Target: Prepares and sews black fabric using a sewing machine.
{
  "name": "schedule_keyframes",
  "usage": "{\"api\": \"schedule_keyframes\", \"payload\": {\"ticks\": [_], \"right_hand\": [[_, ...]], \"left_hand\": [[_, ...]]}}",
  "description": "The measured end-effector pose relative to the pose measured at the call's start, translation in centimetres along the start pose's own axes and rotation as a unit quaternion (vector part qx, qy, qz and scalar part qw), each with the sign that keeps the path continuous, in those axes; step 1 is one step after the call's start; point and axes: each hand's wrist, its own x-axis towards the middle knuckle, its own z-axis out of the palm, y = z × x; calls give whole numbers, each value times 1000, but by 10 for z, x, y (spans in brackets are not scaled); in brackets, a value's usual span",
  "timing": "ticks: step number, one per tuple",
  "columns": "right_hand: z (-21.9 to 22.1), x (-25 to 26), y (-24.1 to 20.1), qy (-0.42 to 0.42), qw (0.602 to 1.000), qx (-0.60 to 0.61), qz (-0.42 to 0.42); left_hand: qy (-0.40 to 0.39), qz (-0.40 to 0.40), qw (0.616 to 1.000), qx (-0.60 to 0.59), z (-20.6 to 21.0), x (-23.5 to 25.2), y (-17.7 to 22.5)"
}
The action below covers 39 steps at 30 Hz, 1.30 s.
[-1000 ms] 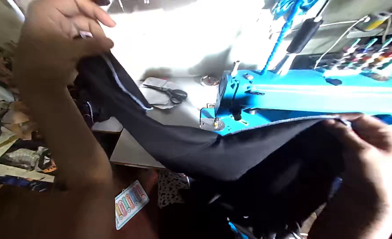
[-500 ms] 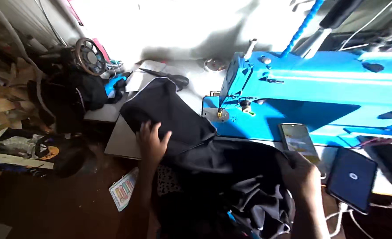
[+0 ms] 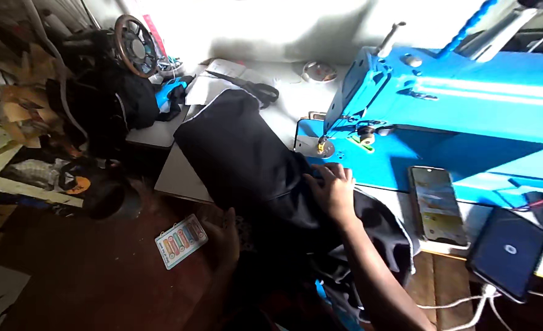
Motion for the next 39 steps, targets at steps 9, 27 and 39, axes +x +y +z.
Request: {"api": "schedule_keyframes", "payload": {"ticks": [9, 27, 39], "right_hand": [[-21, -2, 2, -41, 960, 278, 6], [-50, -65, 5, -147, 955, 187, -178], [-49, -52, -6, 2, 952, 60, -299]], "left_hand": [[-124, -67, 990, -32, -23, -5, 37], [-198, 157, 967, 22, -95, 10, 79], [-182, 339, 888, 250, -106, 21, 84]]}}
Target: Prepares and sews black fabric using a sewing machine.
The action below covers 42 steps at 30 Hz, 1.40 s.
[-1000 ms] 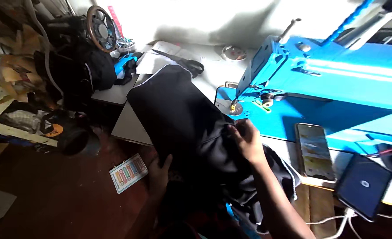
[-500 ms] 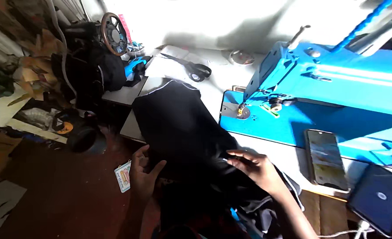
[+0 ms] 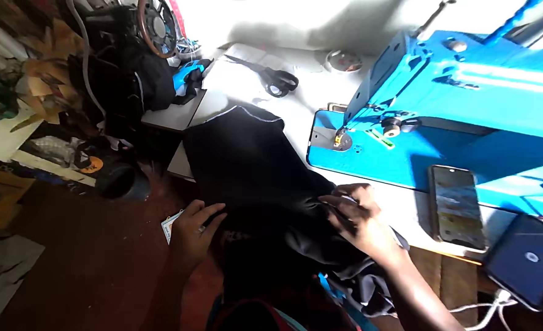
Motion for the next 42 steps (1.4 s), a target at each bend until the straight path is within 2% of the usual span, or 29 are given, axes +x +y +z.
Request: {"api": "schedule_keyframes", "payload": {"ticks": [2, 5, 8, 10, 12, 17, 22, 24, 26, 27, 29, 30, 32, 35, 42], "right_hand": [[-3, 1, -1, -15, 999, 48, -2], [-12, -7, -3, -72, 978, 196, 7], [-21, -4, -10, -85, 954, 283, 56], [-21, 22, -19, -77, 959, 260, 84], [-8, 58, -21, -99, 963, 220, 119], [75, 127, 12, -180, 954, 159, 181], [100, 147, 20, -198, 956, 20, 215], [103, 143, 12, -180, 964, -42, 192], [108, 136, 3, -110, 989, -57, 84], [109, 135, -3, -100, 994, -32, 27], [116, 137, -14, -142, 988, 46, -49], [121, 141, -16, -173, 981, 76, -50], [126, 152, -8, -225, 969, 95, 38], [129, 164, 19, -174, 967, 57, 177], [125, 172, 30, -170, 961, 38, 214]], "left_hand": [[-13, 27, 1000, -3, -4, -1, -4], [-64, 39, 996, -54, -16, -7, -11], [-87, 55, 989, -102, -30, -5, -16], [-60, 45, 995, -68, -36, 4, -21], [-44, -19, 999, 1, -38, 24, -26], [-68, -178, 981, 31, -10, 93, -65], [-57, -218, 972, 65, 8, 122, -93], [-73, -221, 969, 82, 12, 124, -90], [-91, -216, 968, 90, 14, 128, -90], [-93, -215, 968, 87, 15, 129, -92], [-92, -214, 969, 82, 16, 128, -95], [-92, -214, 969, 82, 16, 128, -95], [-88, -220, 968, 81, 16, 127, -93], [-74, -226, 967, 85, 11, 125, -90], [-61, -233, 967, 85, 8, 132, -100]]}}
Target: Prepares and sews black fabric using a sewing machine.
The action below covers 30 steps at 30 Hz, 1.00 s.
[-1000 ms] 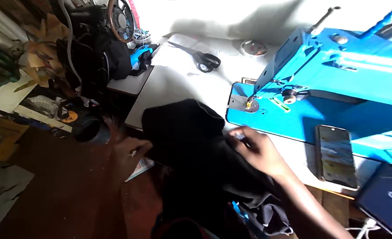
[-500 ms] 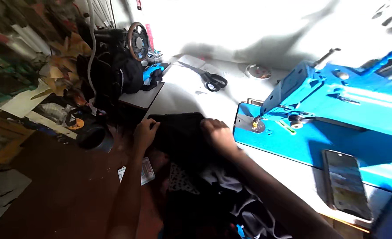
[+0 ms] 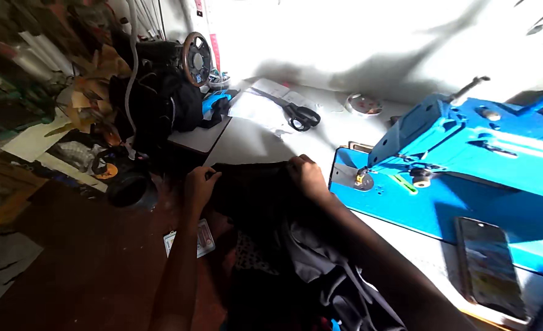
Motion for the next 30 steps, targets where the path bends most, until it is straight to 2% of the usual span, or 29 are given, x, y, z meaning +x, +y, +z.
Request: {"api": "schedule_keyframes", "payload": {"ticks": [7, 9, 12, 15, 18, 20, 22, 25, 27, 28, 29, 30], "right_hand": [[4, 1, 12, 11, 999, 23, -30], [1, -4, 10, 17, 1000, 15, -21], [-8, -21, 9, 110, 990, 1, -85], [-31, -51, -4, 245, 943, 54, -217], [-60, -97, -30, 315, 901, 127, -269], [-80, -129, -49, 321, 889, 165, -281], [-100, -153, -66, 317, 878, 219, -285], [-140, -176, -82, 311, 867, 295, -254], [-154, -182, -80, 318, 865, 315, -225], [-154, -181, -72, 319, 872, 309, -204], [-149, -176, -59, 318, 887, 286, -174], [-140, -169, -42, 308, 909, 250, -129]], "left_hand": [[-3, -77, 997, 13, -1, -1, 12], [27, -83, 996, 9, 7, -8, 14], [164, -9, 986, -37, 21, -37, 10], [340, 102, 930, -95, 20, -73, 14], [402, 195, 887, -117, -15, -102, 24], [388, 265, 878, -86, -56, -106, 15], [357, 374, 853, -70, -109, -85, 6], [236, 477, 836, -135, -180, -30, 27], [150, 517, 819, -200, -194, 6, 61], [96, 544, 811, -194, -192, 22, 83], [61, 551, 816, -164, -180, 31, 108], [47, 526, 840, -125, -157, 32, 133]]}}
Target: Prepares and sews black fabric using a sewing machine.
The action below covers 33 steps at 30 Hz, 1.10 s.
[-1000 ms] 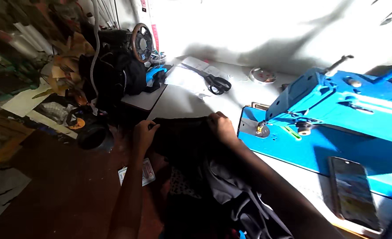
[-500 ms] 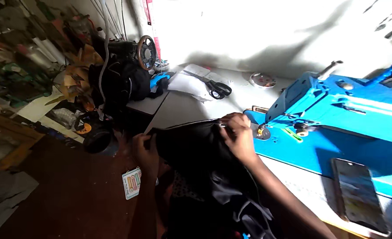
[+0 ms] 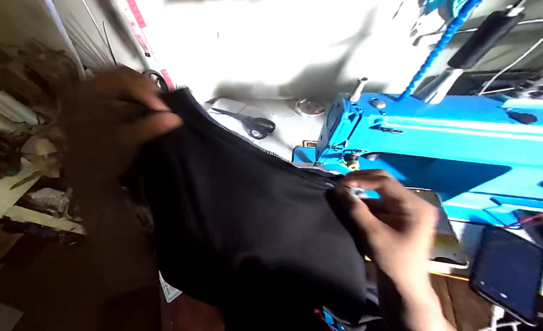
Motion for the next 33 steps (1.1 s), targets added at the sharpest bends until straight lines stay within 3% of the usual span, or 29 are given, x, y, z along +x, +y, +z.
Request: {"api": "schedule_keyframes", "payload": {"ticks": [2, 4, 7, 10, 16, 22, 26, 30, 33], "right_hand": [[7, -6, 55, -34, 987, -120, 104], [17, -13, 102, -103, 952, -197, 212], [24, -18, 131, -162, 912, -266, 266], [26, -17, 135, -179, 898, -307, 259], [25, -21, 136, -165, 916, -295, 216], [28, -26, 137, -145, 917, -311, 205], [28, -27, 140, -146, 917, -316, 193], [29, -28, 139, -146, 916, -318, 195], [28, -29, 136, -138, 922, -311, 184]], "left_hand": [[-43, -112, 993, -11, 74, -5, -18], [-104, -214, 971, -41, 144, -38, -60], [-168, -279, 944, -51, 201, -74, -97], [-175, -314, 932, -39, 213, -84, -100], [-151, -309, 939, 9, 207, -91, -87], [-59, -453, 887, 60, 179, -107, -45], [-106, -348, 930, 49, 181, -115, -31], [-191, -277, 941, 33, 185, -114, -62], [-196, -204, 958, 47, 186, -115, -78]]}}
